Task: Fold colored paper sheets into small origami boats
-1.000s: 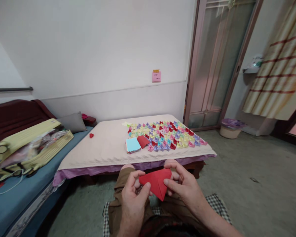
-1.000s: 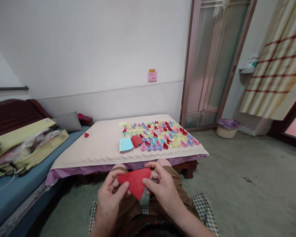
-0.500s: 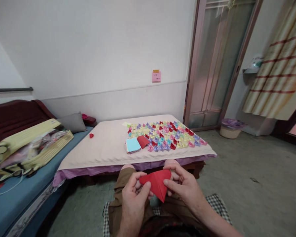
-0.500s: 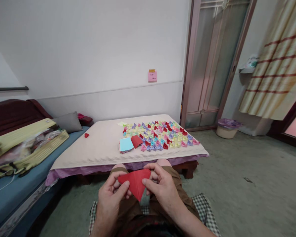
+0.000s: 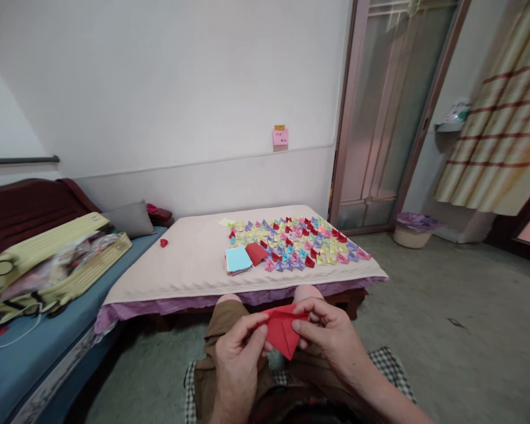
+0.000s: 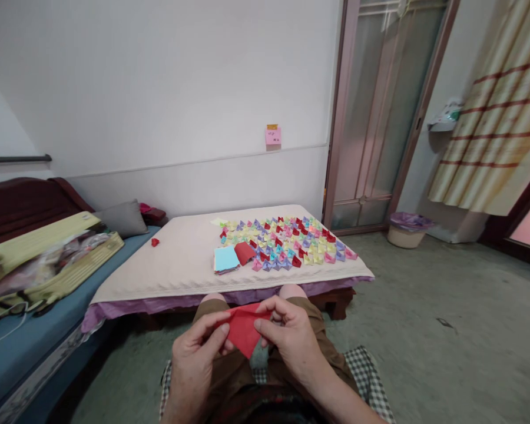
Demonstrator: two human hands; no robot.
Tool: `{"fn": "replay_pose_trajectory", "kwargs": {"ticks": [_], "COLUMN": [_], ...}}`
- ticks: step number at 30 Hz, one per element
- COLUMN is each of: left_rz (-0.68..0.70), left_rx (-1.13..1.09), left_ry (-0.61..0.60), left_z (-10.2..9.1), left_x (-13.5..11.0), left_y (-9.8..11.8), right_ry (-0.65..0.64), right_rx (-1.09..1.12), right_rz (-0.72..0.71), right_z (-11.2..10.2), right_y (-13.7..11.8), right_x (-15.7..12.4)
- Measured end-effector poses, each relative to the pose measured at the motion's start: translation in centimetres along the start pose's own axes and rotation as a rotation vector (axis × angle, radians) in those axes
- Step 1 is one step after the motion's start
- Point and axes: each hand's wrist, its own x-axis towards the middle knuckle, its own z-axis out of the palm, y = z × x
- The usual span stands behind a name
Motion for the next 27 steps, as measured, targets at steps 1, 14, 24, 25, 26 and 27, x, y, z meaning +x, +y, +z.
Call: {"fn": "replay_pose_trajectory", "kwargs": {"ticks": [1, 14, 24, 25, 26, 27], "left_rz": [-0.001, -0.076, 0.030, 0.055, 0.080, 0.104], "left_rx": [0.003, -0.217, -0.046, -0.015, 0.012, 0.038], "left_ry": [-0.001, -0.149, -0.133, -0.139, -0.145, -0.151], "left_z": [-0.1, -0.8, -0.8, -0.9, -0.9, -0.9], "left_x": [0.0, 0.1, 0.1, 0.1, 0.1, 0.1], "left_y": [0.0, 0.3, 0.0, -0.1, -0.1, -0.1], "right_ry": [-0.002, -0.110, -0.107, -0.100, -0.095, -0.091], "right_rx": [-0.002, 0.033, -0.206, -0.236, -0.260, -0.278], "right_rz": [-0.009, -0.021, -0.143, -0.165, -0.184, -0.197], "right_z": [0.0, -1.1, -1.3, -1.3, -1.3, -1.2], "right_y": [-0.1, -0.1, -0.8, -0.9, -0.9, -0.9], "right_x": [0.0, 0.1, -0.1, -0.1, -0.1, -0.1]}}
